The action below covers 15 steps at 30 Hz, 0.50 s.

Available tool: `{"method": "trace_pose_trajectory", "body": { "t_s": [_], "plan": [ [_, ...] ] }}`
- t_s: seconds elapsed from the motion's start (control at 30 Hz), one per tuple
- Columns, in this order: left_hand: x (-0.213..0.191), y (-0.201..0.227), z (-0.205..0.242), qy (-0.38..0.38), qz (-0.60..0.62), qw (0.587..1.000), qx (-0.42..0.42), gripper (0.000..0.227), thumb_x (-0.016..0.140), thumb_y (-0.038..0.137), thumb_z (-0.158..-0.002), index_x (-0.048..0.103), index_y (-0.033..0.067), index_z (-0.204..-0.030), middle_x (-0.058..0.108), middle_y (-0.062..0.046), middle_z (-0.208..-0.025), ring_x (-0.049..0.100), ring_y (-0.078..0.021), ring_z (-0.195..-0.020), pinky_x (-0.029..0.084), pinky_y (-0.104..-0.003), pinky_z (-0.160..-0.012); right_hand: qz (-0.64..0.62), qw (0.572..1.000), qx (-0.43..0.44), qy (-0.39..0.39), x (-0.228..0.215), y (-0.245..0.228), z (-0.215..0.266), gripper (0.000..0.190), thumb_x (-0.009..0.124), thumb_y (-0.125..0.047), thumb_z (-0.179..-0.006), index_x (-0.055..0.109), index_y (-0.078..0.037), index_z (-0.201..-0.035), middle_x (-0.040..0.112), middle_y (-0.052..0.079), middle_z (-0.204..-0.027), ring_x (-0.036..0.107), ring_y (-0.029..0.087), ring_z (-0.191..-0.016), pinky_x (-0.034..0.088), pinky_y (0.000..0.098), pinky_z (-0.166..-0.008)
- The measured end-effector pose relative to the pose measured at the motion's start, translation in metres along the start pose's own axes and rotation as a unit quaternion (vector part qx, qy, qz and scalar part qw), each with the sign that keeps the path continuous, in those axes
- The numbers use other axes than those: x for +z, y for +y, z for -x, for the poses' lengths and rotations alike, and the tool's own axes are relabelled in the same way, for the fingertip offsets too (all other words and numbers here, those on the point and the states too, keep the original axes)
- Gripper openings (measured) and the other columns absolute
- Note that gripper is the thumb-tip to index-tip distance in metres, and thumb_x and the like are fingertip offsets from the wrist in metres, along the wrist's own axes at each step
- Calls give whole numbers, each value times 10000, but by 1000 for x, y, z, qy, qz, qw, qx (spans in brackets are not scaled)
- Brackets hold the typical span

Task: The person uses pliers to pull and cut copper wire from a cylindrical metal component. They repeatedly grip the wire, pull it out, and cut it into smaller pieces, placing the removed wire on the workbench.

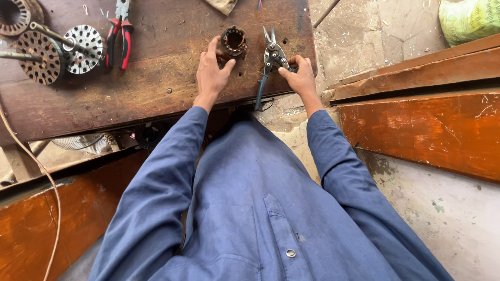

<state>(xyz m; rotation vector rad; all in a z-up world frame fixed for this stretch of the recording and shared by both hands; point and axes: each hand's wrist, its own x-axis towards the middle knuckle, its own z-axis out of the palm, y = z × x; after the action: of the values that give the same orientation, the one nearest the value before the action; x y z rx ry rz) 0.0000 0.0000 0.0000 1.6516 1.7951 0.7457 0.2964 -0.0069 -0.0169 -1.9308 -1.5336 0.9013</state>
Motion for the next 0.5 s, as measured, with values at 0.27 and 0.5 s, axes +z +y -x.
{"method": "trace_pose_trajectory", "body": {
  "t_s": [0.27,0.5],
  "plan": [
    [-14,16,5,35,40,999,4,728,834,290,-865,483,295,-1503,671,-14,-965,646,-191,-938,542,-375,-863,3,1000,-25,2,6,17,-9,407,865,-276,-801,702,-46,-1095,570,81,-1061,646,211,-951,542,352,-868],
    [-12,13,5,33,54,998,-1,697,831,287,-873,502,315,-1487,674,4,-945,657,-169,-927,548,-363,-857,-7,1000,-20,3,6,16,-7,407,863,-273,-804,704,-43,-1100,573,79,-1071,646,205,-949,542,350,-872]
  ]
}}
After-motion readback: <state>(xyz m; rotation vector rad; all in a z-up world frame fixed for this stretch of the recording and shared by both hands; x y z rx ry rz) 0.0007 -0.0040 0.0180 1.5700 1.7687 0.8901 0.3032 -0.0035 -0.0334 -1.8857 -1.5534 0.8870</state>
